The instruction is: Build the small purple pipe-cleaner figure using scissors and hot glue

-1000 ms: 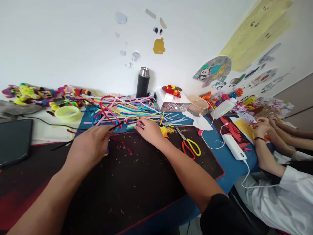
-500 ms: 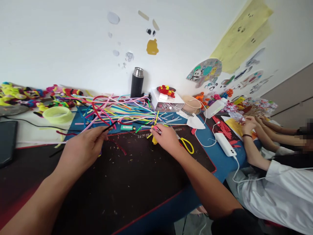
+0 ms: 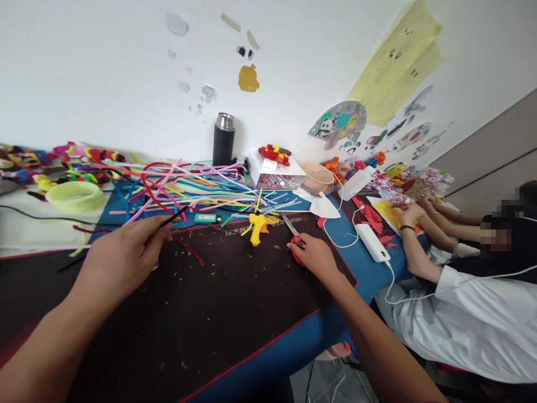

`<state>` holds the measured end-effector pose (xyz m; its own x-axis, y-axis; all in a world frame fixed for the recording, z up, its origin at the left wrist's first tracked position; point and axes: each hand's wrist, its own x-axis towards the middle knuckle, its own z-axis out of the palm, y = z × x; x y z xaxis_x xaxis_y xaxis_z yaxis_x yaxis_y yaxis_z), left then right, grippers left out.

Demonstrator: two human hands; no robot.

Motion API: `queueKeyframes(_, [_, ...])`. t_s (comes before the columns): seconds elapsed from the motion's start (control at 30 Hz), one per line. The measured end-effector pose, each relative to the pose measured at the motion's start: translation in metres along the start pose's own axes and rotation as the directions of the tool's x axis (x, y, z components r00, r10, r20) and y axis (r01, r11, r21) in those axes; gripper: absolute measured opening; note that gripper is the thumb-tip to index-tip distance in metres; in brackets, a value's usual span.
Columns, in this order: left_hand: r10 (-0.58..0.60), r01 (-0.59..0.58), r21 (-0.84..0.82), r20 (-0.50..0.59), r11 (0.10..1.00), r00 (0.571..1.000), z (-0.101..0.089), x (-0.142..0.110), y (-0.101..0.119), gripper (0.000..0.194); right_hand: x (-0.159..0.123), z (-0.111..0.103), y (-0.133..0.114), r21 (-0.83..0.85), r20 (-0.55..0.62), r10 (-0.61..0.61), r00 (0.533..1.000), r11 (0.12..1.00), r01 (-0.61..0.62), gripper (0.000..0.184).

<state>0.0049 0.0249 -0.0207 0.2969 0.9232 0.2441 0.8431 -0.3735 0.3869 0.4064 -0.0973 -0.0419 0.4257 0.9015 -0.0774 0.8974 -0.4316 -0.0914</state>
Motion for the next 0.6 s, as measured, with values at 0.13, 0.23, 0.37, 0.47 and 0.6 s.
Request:
queueKeyframes(0.13, [0.004,-0.004,0.007,-0.001,1.000,1.000,-0.001,-0.001,0.002,0.055,0.007,0.004,-0.003,-0.024,-0.016,0.033,0.999,0.999,-0.034,0.023])
queueKeyframes(0.23, [0.000,0.000,-0.002,-0.008,1.000,1.000,-0.003,-0.001,0.003,0.059,0.011,0.001,-0.003,-0.021,-0.037,0.042,0.998,0.999,-0.043,0.025])
queueKeyframes(0.37, [-0.008,0.008,-0.019,0.013,1.000,1.000,-0.005,-0.001,0.004,0.060,0.009,-0.003,-0.006,0.008,-0.063,-0.021,0.998,1.000,0.022,0.031])
queueKeyframes(0.47, [-0.005,0.005,-0.026,0.006,1.000,1.000,-0.005,-0.001,0.005,0.057,0.006,-0.003,-0.019,0.032,-0.053,-0.148,0.988,0.988,0.150,0.031])
queueKeyframes(0.6, [0.009,-0.010,-0.041,-0.017,0.999,1.000,-0.005,-0.002,0.004,0.055,0.007,-0.005,-0.047,0.041,-0.004,-0.323,0.946,0.945,0.323,0.039])
